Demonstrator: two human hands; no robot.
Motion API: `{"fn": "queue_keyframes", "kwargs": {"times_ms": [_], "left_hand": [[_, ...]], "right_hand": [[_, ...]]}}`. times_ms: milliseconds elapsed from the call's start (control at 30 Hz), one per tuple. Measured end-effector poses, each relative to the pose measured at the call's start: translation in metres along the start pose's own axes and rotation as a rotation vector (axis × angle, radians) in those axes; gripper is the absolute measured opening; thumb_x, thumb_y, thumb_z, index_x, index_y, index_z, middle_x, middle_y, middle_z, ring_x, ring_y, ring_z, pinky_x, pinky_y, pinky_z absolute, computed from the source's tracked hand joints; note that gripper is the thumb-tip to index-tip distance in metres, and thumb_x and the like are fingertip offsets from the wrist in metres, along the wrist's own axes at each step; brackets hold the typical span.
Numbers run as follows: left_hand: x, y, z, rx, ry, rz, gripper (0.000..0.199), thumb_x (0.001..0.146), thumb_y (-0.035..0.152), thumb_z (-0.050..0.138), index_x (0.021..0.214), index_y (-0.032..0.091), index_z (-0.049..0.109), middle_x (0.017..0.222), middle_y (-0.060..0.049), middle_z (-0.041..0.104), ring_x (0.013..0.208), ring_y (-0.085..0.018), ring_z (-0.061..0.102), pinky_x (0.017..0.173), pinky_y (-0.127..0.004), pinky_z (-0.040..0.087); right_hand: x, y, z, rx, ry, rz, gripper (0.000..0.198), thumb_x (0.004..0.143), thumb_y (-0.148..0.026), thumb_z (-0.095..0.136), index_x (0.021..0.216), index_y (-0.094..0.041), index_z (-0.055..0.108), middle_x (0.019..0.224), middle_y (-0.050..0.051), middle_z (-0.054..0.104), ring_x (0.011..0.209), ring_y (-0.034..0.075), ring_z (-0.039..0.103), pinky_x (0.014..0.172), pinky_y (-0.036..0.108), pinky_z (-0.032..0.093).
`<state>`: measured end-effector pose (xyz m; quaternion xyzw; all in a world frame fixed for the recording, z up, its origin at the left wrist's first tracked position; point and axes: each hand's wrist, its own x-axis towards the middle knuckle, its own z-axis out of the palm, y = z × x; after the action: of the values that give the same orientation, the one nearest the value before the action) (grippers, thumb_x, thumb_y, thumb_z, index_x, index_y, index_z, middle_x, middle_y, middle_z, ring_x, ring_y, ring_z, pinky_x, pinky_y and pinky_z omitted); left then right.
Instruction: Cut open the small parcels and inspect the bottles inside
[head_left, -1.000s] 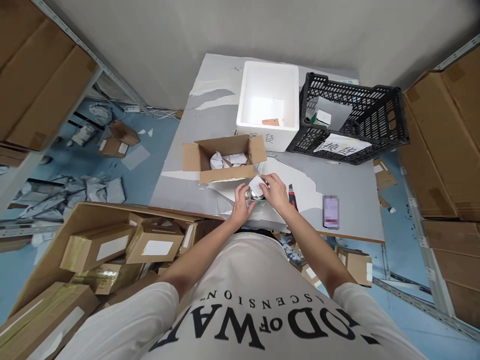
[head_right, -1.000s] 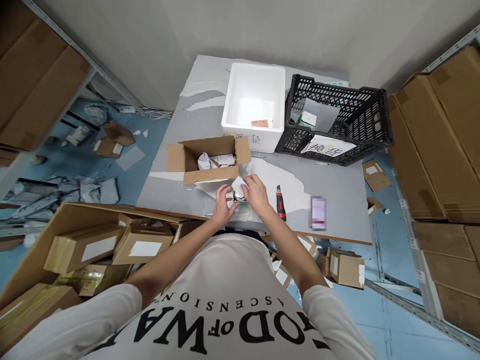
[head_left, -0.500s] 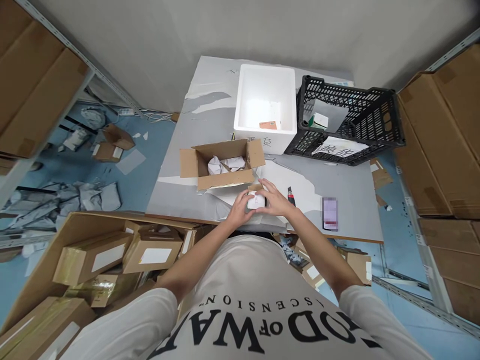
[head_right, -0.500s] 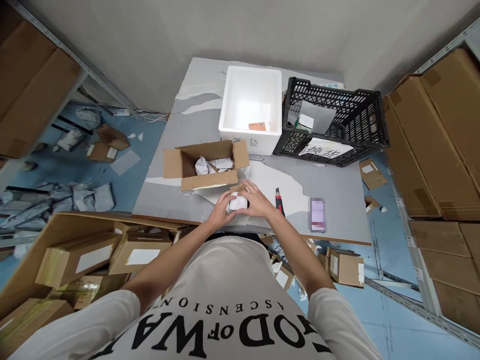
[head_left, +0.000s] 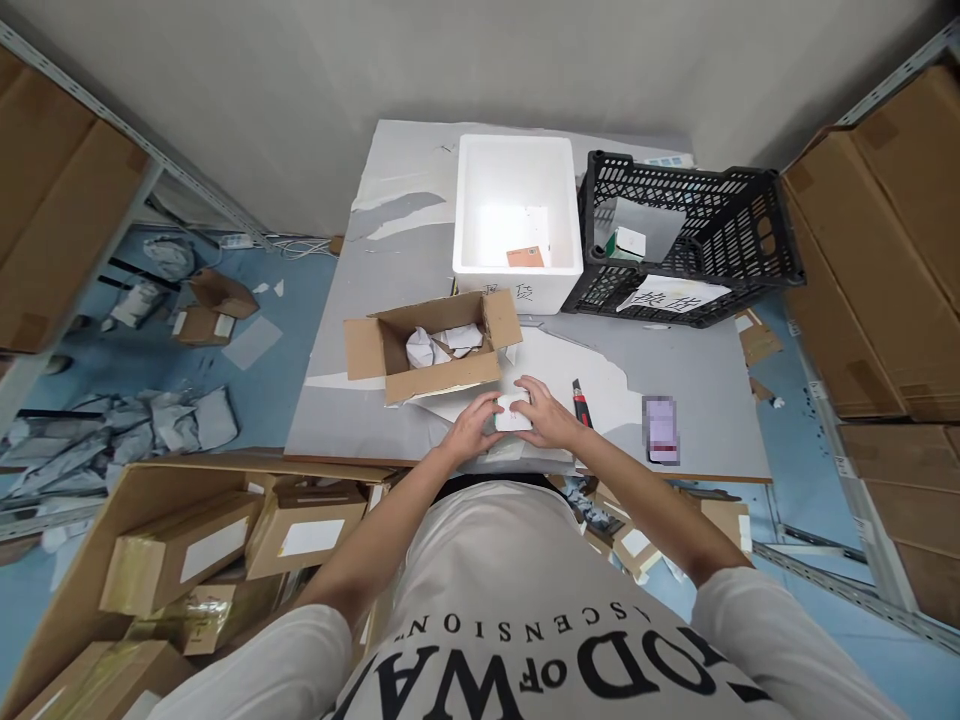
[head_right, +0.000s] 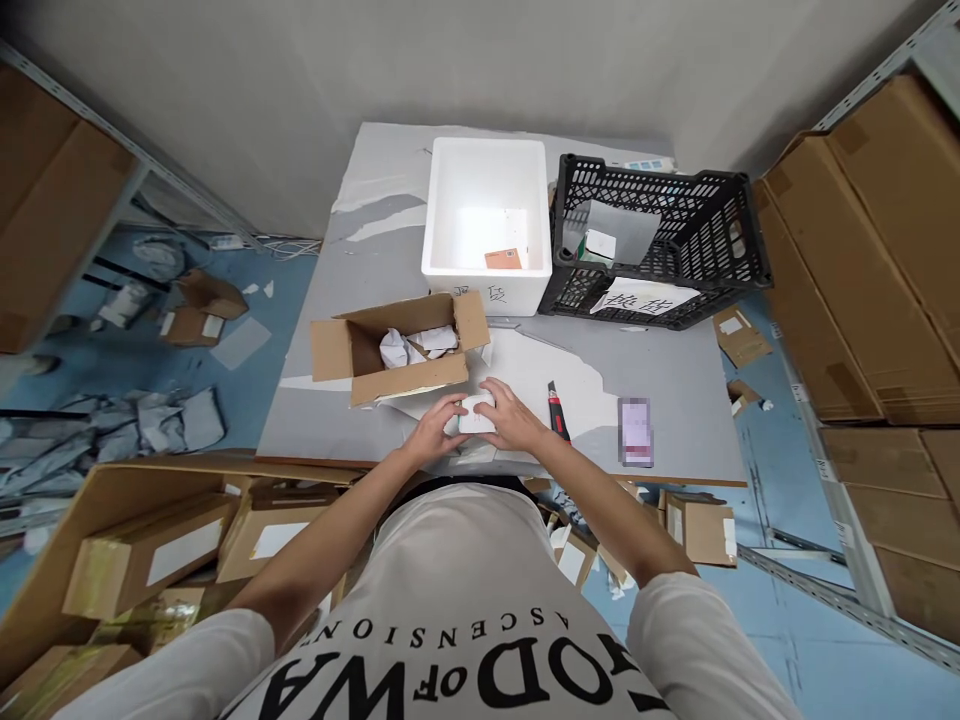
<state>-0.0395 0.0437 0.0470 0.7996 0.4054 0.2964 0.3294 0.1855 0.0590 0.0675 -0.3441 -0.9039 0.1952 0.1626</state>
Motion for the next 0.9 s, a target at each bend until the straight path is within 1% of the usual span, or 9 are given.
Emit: {"fn": "queue_keyframes", "kwargs": {"times_ms": [167,267,367,433,533,633,700,767,900], "left_hand": [[0.009,0.008,-0.004,0.001,0.009,0.028,0.035,0.081,0.026,0.064,0.113,0.020,0.052,0.133,-0.015,0.050,0.125,-0.025,0.051,0.101,-0.044,0.047],[0.012,0.016,-0.009,0.026,0.108,0.043,0.055,0.077,0.033,0.070,0.126,0.019,0.047,0.138,-0.017,0.046,0.132,-0.028,0.044,0.106,-0.047,0.042],[0.012,0.022,-0.014,0.043,0.231,0.023,0.062,0.074,0.037,0.073,0.127,0.019,0.046,0.136,-0.018,0.048,0.132,-0.030,0.044,0.106,-0.049,0.042],[0.010,0.024,-0.016,0.059,0.248,0.018,0.056,0.075,0.036,0.071,0.123,0.019,0.049,0.134,-0.017,0.051,0.130,-0.030,0.046,0.104,-0.048,0.044],[0.004,0.020,-0.018,0.152,0.241,0.037,0.041,0.079,0.034,0.067,0.114,0.019,0.055,0.130,-0.016,0.054,0.130,-0.030,0.047,0.103,-0.047,0.044],[0.001,0.012,-0.023,0.354,0.296,-0.026,0.032,0.082,0.034,0.063,0.110,0.019,0.059,0.128,-0.016,0.056,0.132,-0.033,0.044,0.108,-0.054,0.034],[0.001,0.007,-0.030,0.473,0.344,-0.140,0.035,0.082,0.037,0.061,0.112,0.018,0.058,0.132,-0.018,0.053,0.136,-0.037,0.038,0.109,-0.061,0.025],[0.003,0.002,-0.039,0.536,0.368,-0.261,0.043,0.082,0.041,0.060,0.117,0.016,0.056,0.139,-0.021,0.046,0.140,-0.040,0.029,0.110,-0.065,0.016],[0.003,-0.009,-0.054,0.578,0.332,-0.409,0.057,0.081,0.043,0.059,0.129,0.015,0.048,0.145,-0.023,0.039,0.142,-0.041,0.021,0.110,-0.068,0.005]], "right_hand": [[0.006,0.012,-0.001,0.038,-0.063,0.037,0.037,0.077,-0.029,0.067,0.111,-0.020,0.057,0.122,0.016,0.052,0.108,0.027,0.056,0.088,0.041,0.050],[0.008,0.016,-0.028,0.012,0.065,0.078,0.036,0.074,-0.033,0.070,0.106,-0.021,0.060,0.115,0.015,0.056,0.101,0.026,0.059,0.084,0.039,0.052],[0.004,0.028,-0.098,-0.021,0.362,0.224,0.038,0.072,-0.038,0.071,0.104,-0.021,0.058,0.109,0.012,0.058,0.097,0.025,0.059,0.079,0.036,0.051],[-0.001,0.045,-0.162,-0.097,0.592,0.385,0.037,0.072,-0.037,0.069,0.102,-0.020,0.056,0.101,0.008,0.059,0.087,0.022,0.058,0.071,0.034,0.049],[-0.006,0.089,-0.255,-0.304,0.960,0.592,0.036,0.074,-0.030,0.066,0.104,-0.018,0.050,0.095,0.004,0.055,0.073,0.015,0.052,0.069,0.031,0.044],[-0.001,0.145,-0.305,-0.458,1.141,0.778,0.036,0.072,-0.027,0.067,0.099,-0.020,0.044,0.100,0.007,0.053,0.088,0.019,0.051,0.082,0.036,0.040],[0.008,0.179,-0.308,-0.430,1.114,1.027,0.040,0.070,-0.030,0.069,0.098,-0.021,0.042,0.106,0.013,0.053,0.096,0.023,0.050,0.086,0.039,0.037],[0.018,0.205,-0.293,-0.367,1.006,1.252,0.043,0.071,-0.032,0.068,0.103,-0.020,0.042,0.112,0.018,0.051,0.097,0.023,0.051,0.087,0.039,0.036],[0.040,0.230,-0.248,-0.258,0.765,1.474,0.049,0.075,-0.035,0.064,0.114,-0.016,0.041,0.116,0.022,0.048,0.102,0.024,0.052,0.090,0.037,0.036]]}}
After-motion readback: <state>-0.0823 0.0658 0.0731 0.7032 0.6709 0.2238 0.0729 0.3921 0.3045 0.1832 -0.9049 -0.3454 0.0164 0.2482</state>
